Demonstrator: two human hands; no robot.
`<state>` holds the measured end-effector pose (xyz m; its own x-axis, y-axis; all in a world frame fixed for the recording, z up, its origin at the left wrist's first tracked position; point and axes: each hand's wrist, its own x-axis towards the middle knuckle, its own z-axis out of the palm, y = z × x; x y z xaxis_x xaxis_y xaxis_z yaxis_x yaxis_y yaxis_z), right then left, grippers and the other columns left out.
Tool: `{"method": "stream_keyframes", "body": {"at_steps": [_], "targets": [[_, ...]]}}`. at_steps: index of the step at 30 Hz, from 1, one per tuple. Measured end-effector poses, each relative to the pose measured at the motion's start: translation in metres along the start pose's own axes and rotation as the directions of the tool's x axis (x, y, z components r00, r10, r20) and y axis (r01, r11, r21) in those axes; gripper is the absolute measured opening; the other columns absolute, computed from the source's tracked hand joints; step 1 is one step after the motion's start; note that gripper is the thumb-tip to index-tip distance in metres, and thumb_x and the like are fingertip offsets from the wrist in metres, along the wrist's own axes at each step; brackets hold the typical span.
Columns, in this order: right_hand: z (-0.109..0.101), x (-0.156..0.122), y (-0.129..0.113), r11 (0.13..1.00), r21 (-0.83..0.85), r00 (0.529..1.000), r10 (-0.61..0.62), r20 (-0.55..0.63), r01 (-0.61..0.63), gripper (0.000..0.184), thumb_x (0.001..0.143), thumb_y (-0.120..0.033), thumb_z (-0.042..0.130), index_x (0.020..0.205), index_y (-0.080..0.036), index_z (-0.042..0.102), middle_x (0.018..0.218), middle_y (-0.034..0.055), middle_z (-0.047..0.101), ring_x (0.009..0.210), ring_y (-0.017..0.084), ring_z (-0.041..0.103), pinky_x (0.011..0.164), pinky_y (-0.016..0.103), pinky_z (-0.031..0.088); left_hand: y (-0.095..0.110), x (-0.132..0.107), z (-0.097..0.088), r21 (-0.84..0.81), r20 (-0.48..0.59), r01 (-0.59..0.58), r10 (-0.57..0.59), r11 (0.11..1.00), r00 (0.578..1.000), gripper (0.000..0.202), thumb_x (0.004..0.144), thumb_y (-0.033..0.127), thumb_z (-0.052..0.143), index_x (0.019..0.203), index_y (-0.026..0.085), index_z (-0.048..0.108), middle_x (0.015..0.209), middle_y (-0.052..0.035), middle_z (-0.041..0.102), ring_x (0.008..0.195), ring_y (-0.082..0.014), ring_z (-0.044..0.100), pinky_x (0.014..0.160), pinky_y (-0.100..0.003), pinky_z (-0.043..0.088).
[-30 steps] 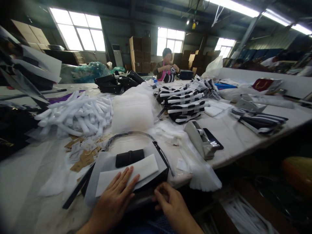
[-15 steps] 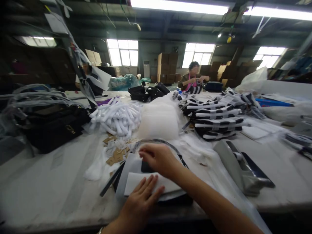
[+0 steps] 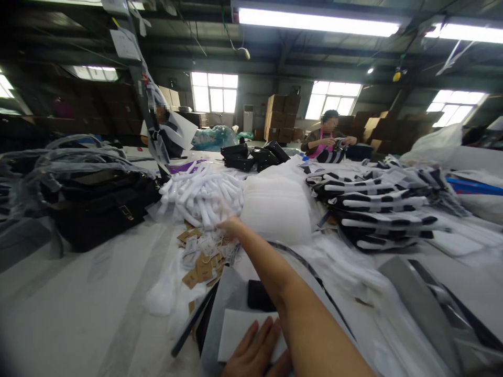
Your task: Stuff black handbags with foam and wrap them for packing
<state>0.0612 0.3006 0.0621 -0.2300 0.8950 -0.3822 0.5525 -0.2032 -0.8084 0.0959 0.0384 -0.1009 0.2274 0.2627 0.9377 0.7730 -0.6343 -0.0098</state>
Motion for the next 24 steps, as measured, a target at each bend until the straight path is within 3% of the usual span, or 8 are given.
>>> {"method": "stream_keyframes", "body": {"at_steps": [2, 7, 9, 12, 14, 16, 20, 24], "targets": [[-0.012, -0.002, 0.001, 0.993, 0.097, 0.996, 0.066, 0.067, -0.072, 0.034, 0.096, -0.036, 0.062, 0.124, -0.017, 0.059, 0.122, 0.0089, 0.062, 0.101, 0.021, 0.065, 0.084, 0.041, 0.057, -0.006, 0.01, -0.01, -0.013, 0.02, -0.03, 0.03, 0.999, 0.999, 0.031, 0.095, 0.031, 0.058, 0.124, 0.032, 0.066, 0.121, -0.0071, 0.072, 0.12, -0.0232, 0.064, 0.101, -0.038, 0.055], [-0.058, -0.033, 0.015, 0.921, 0.32, 0.96, 0.147, 0.238, -0.22, 0.018, 0.1, -0.026, 0.055, 0.106, -0.01, 0.061, 0.094, 0.005, 0.066, 0.07, 0.01, 0.062, 0.062, 0.022, 0.056, -0.024, 0.039, -0.045, -0.036, 0.3, -0.212, 0.213, 0.977, 0.93, 0.041, 0.1, 0.023, 0.047, 0.139, 0.027, 0.057, 0.13, -0.0109, 0.067, 0.122, -0.025, 0.063, 0.093, -0.036, 0.059], [-0.081, -0.063, 0.027, 0.878, 0.409, 0.947, 0.134, 0.291, -0.25, 0.018, 0.102, -0.021, 0.048, 0.1, -0.008, 0.06, 0.088, 0.0053, 0.067, 0.065, 0.007, 0.061, 0.064, 0.02, 0.056, -0.026, 0.042, -0.05, -0.046, 0.333, -0.218, 0.221, 0.975, 0.917, 0.043, 0.101, 0.022, 0.043, 0.143, 0.026, 0.053, 0.131, -0.0121, 0.066, 0.123, -0.0253, 0.062, 0.094, -0.036, 0.058], [-0.11, -0.129, 0.052, 0.814, 0.525, 0.945, 0.086, 0.315, -0.249, 0.019, 0.1, -0.016, 0.044, 0.101, -0.007, 0.061, 0.09, 0.0063, 0.067, 0.073, 0.009, 0.064, 0.083, 0.029, 0.058, -0.027, 0.039, -0.048, -0.046, 0.349, -0.235, 0.236, 0.971, 0.907, 0.046, 0.102, 0.023, 0.04, 0.147, 0.024, 0.047, 0.132, -0.0136, 0.065, 0.124, -0.0257, 0.061, 0.095, -0.036, 0.058], [-0.12, -0.177, 0.072, 0.772, 0.601, 0.954, 0.024, 0.299, -0.208, 0.016, 0.095, -0.015, 0.05, 0.105, -0.01, 0.061, 0.095, 0.0055, 0.067, 0.082, 0.011, 0.067, 0.093, 0.036, 0.056, -0.028, 0.036, -0.045, -0.045, 0.356, -0.253, 0.252, 0.967, 0.9, 0.047, 0.103, 0.025, 0.039, 0.149, 0.024, 0.044, 0.134, -0.0143, 0.064, 0.126, -0.0257, 0.06, 0.096, -0.035, 0.057], [-0.122, -0.218, 0.092, 0.713, 0.687, 0.956, -0.088, 0.281, -0.136, 0.027, 0.086, -0.015, 0.063, 0.113, -0.015, 0.059, 0.099, 0.0032, 0.067, 0.087, 0.013, 0.067, 0.096, 0.038, 0.053, -0.03, 0.033, -0.044, -0.043, 0.377, -0.279, 0.274, 0.959, 0.885, 0.048, 0.103, 0.024, 0.038, 0.151, 0.024, 0.042, 0.136, -0.0141, 0.063, 0.127, -0.0252, 0.059, 0.097, -0.035, 0.056], [-0.114, -0.262, 0.12, 0.664, 0.748, 0.973, -0.18, 0.141, 0.015, 0.059, 0.079, -0.041, 0.079, 0.128, -0.022, 0.055, 0.084, -0.0012, 0.062, 0.062, 0.008, 0.055, 0.06, 0.021, 0.047, -0.033, 0.034, -0.046, -0.014, 0.426, -0.311, 0.287, 0.95, 0.858, 0.051, 0.102, 0.02, 0.038, 0.152, 0.026, 0.038, 0.141, -0.0118, 0.059, 0.131, -0.0237, 0.056, 0.1, -0.034, 0.054], [-0.111, -0.284, 0.137, 0.694, 0.699, 0.984, -0.144, -0.103, 0.175, 0.067, 0.085, -0.072, 0.057, 0.13, -0.022, 0.057, 0.068, -0.0028, 0.055, 0.046, 0.006, 0.034, 0.042, 0.019, 0.027, -0.035, 0.036, -0.048, 0.014, 0.443, -0.376, 0.331, 0.927, 0.833, 0.052, 0.101, 0.018, 0.037, 0.153, 0.025, 0.037, 0.141, -0.0118, 0.059, 0.131, -0.0227, 0.056, 0.1, -0.033, 0.053]]}}
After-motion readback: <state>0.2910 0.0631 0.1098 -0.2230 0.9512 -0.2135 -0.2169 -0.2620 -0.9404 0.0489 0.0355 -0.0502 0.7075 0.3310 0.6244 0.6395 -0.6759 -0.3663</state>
